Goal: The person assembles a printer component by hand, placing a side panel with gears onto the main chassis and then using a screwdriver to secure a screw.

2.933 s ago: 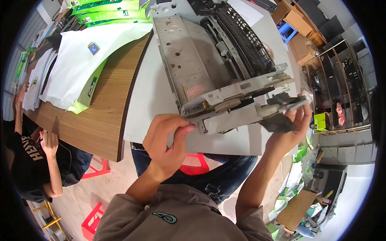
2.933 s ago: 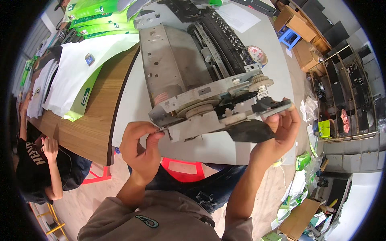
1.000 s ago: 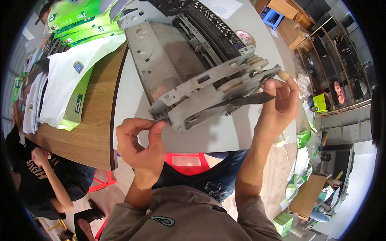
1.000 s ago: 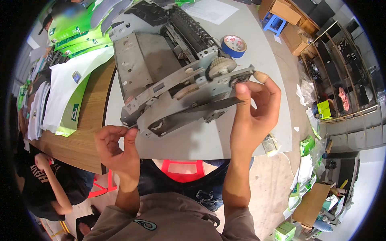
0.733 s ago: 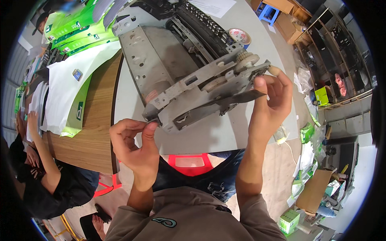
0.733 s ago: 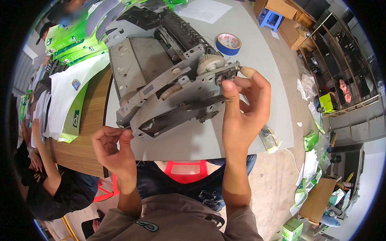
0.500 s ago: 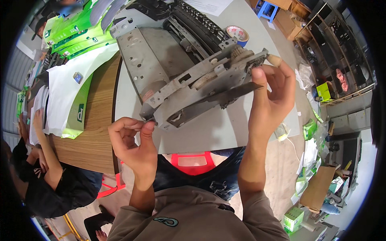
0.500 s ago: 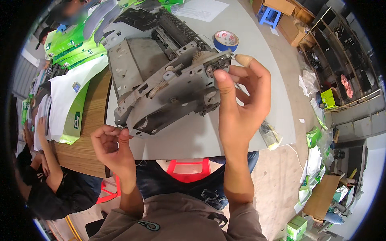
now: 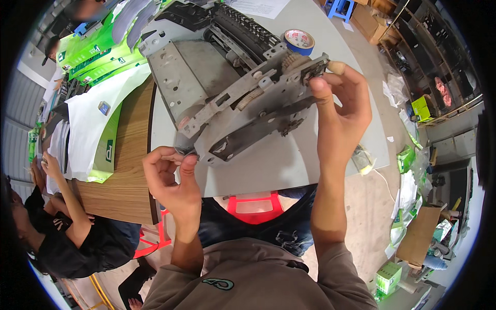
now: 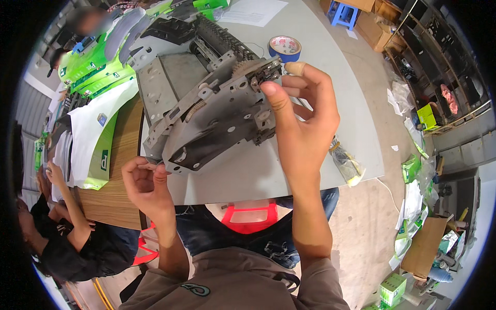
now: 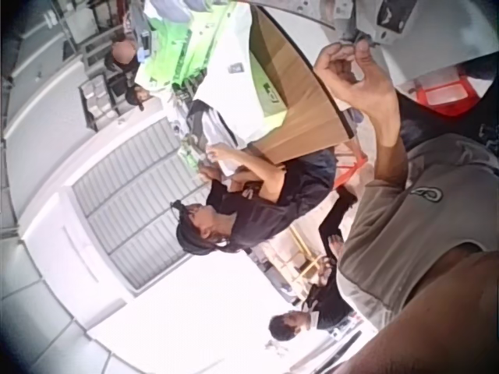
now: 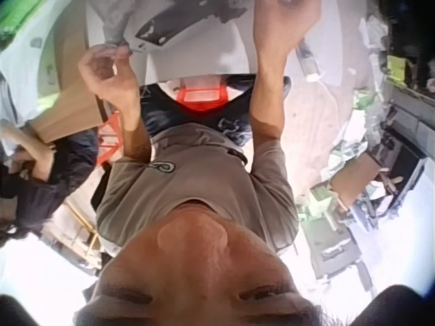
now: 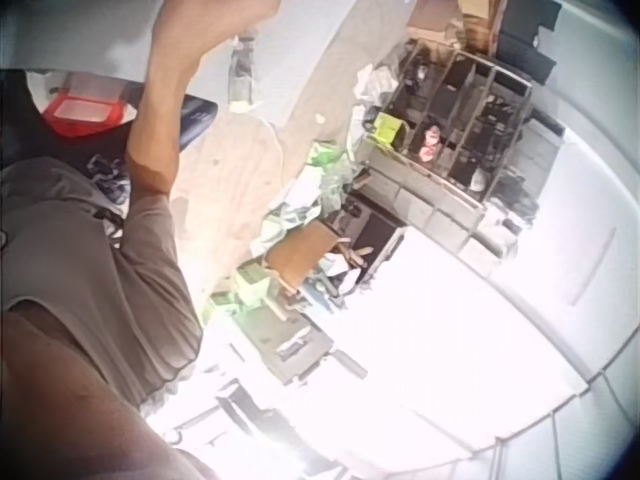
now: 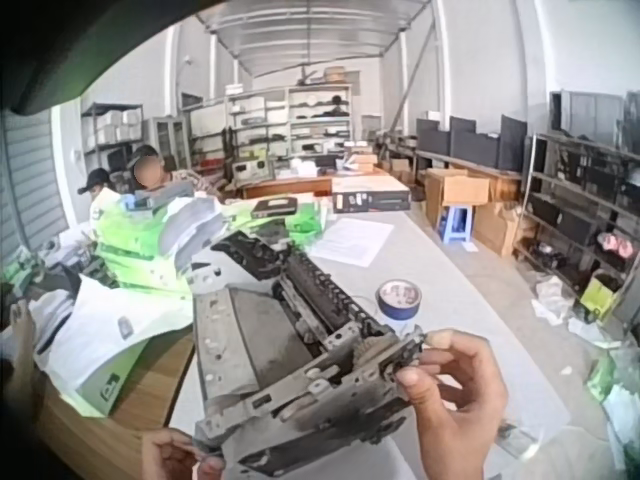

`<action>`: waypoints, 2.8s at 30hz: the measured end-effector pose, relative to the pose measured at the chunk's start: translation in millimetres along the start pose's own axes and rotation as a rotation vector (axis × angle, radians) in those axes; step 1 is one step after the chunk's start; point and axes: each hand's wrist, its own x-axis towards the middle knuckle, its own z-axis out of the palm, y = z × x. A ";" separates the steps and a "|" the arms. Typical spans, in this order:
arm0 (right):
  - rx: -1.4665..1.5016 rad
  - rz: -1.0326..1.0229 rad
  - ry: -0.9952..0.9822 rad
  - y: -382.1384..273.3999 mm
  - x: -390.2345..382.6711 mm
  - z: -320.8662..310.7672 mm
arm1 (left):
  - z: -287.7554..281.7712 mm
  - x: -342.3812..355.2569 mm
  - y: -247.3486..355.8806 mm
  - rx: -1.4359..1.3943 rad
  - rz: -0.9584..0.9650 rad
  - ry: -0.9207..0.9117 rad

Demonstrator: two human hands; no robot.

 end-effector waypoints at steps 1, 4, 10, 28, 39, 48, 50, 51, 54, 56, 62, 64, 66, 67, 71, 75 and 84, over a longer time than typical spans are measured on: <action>0.002 0.001 0.005 0.4 0.0 -0.8 | 0.7 -0.4 -0.8 -0.002 -0.002 0.000; 0.017 0.017 0.006 1.9 -0.6 -2.3 | 1.7 -1.3 0.5 -0.018 -0.015 -0.006; 0.070 0.056 -0.020 3.7 -1.5 -4.6 | 5.3 -0.1 -0.6 -0.063 -0.019 0.007; -0.015 -0.136 0.018 11.8 -8.9 -5.0 | 7.0 -9.6 -8.4 -0.026 0.091 -0.011; -0.060 -0.089 0.066 11.1 -18.3 -4.0 | 6.7 -3.0 -20.5 -0.045 0.151 -0.055; -0.038 -0.187 0.114 1.9 -18.8 5.3 | 5.4 -0.8 -16.4 -0.030 0.179 -0.040; -0.092 -0.166 0.122 0.4 -17.4 5.8 | 7.4 -0.1 -15.8 -0.022 0.196 -0.018; -0.098 -0.173 0.119 -0.2 -16.0 7.1 | 7.8 0.5 -15.0 -0.013 0.207 -0.020; -0.081 -0.217 0.121 -3.0 -11.5 11.2 | 8.4 0.9 -14.2 0.014 0.212 -0.014; -0.141 -0.208 0.101 -6.5 -9.8 12.7 | 8.3 1.2 -14.9 0.034 0.206 -0.006; -0.148 -0.221 0.089 -7.6 -8.1 15.0 | 7.3 0.5 -17.5 0.072 0.208 0.014; -0.148 -0.222 0.077 -4.9 -5.8 14.3 | 6.9 1.5 -14.5 0.098 0.217 0.002; -0.148 -0.222 0.066 -3.2 -5.4 15.0 | 5.7 1.9 -15.4 0.106 0.222 -0.002; -0.135 -0.205 0.061 -2.6 -5.9 15.1 | 5.1 2.2 -15.7 0.115 0.229 -0.011; -0.100 -0.145 0.046 3.4 -8.5 12.5 | 5.5 2.0 -16.1 0.099 0.229 -0.009; -0.080 -0.140 0.037 6.7 -8.8 10.4 | 6.9 1.0 -16.4 0.096 0.224 -0.006; -0.091 -0.118 0.050 3.3 -14.1 10.2 | 6.9 1.4 -12.9 0.092 0.201 -0.025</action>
